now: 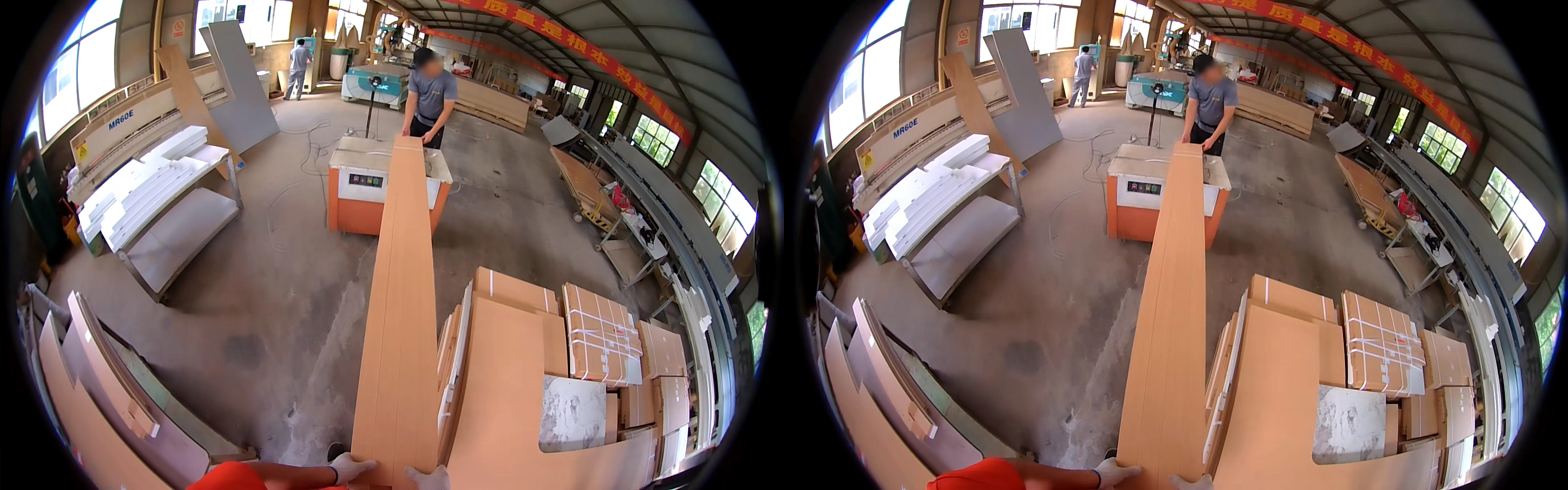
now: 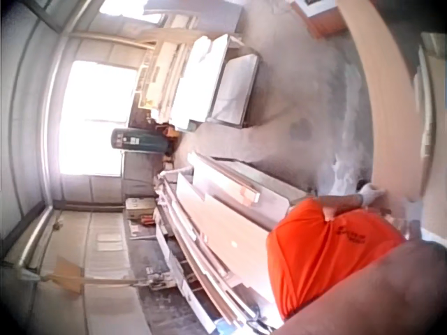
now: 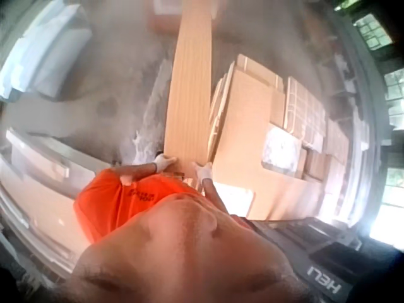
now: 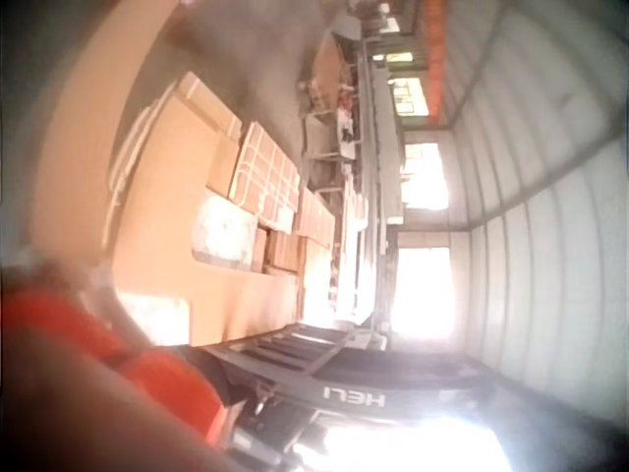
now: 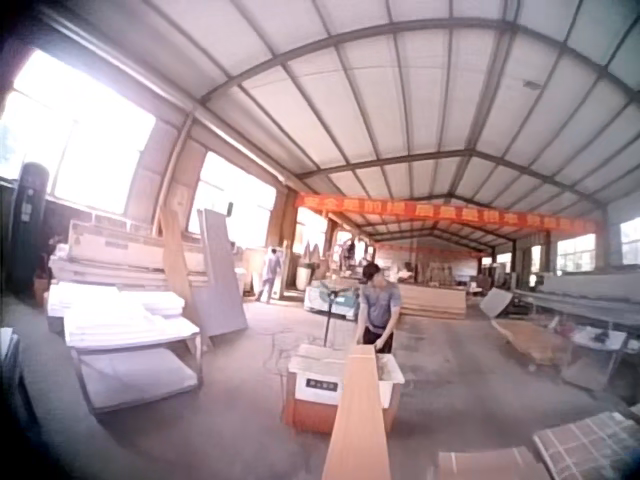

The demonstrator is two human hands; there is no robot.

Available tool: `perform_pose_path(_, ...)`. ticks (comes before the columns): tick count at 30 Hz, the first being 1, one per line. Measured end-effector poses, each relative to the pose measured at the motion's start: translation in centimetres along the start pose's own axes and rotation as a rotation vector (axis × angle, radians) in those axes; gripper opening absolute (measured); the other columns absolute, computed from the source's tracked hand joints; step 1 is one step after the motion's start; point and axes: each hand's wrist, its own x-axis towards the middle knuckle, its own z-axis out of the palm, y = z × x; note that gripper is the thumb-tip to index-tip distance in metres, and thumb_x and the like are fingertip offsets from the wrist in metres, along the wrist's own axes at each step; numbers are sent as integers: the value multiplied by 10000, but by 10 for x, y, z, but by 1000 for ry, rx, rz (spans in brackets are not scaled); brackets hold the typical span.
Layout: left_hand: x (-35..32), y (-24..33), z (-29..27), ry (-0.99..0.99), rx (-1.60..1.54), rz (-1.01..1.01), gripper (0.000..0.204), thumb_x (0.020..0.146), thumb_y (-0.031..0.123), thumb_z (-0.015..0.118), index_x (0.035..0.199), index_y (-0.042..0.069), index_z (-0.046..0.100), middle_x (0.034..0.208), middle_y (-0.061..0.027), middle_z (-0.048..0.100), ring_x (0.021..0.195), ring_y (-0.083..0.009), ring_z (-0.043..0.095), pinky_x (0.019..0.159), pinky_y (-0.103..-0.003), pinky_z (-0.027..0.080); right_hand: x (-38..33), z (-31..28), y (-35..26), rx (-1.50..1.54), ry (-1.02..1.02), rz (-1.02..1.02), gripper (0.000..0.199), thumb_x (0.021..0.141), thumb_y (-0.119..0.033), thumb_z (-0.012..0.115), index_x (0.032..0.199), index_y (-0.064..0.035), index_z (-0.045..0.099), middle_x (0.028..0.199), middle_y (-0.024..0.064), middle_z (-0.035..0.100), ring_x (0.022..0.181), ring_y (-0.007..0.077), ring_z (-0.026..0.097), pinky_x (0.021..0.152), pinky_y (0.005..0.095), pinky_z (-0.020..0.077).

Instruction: The person moves several long wooden boards and flat panels from a stacked pallet onto nearby work benches.

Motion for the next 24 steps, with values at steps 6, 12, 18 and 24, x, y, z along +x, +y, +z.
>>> perform_pose_path(6, 17, 85, -57, 189, 68, 6, 619, 838, 450, 832, 1201, -41, 728, 1129, -178, 771, 1034, -287, 748, 892, -378, 584, 51, 10, -97, 10, -152, 4, 698, 765, -441, 898, 1162, 96, 697, 1107, 195, 758, 1022, 261, 733, 888, 376, 580)
perform_pose_path(12, 114, 138, -94, 325, -27, 91, 643, 820, 426, 853, 1201, -72, 711, 1151, -206, 759, 1044, -302, 747, 889, -402, 589, 151, 46, -145, 156, -97, -46, 672, 795, -446, 870, 1162, 94, 712, 1097, 194, 765, 1013, 269, 740, 872, 372, 585)
perform_pose_path(18, 197, 219, -141, 365, 5, 53, 658, 818, 414, 852, 1226, -74, 686, 1173, -201, 747, 1065, -295, 736, 889, -396, 590, 257, 55, -239, -48, -170, 37, 771, 784, -518, 858, 1196, 110, 684, 1142, 243, 744, 1057, 325, 729, 895, 396, 576)
perform_pose_path(24, 313, 324, -178, 365, 23, 5, 728, 819, 431, 855, 1282, -86, 634, 1227, -222, 724, 1108, -314, 723, 913, -412, 587, 362, 31, -348, 70, -125, 0, 806, 781, -559, 835, 1222, 97, 677, 1169, 274, 730, 1113, 365, 711, 940, 424, 556)
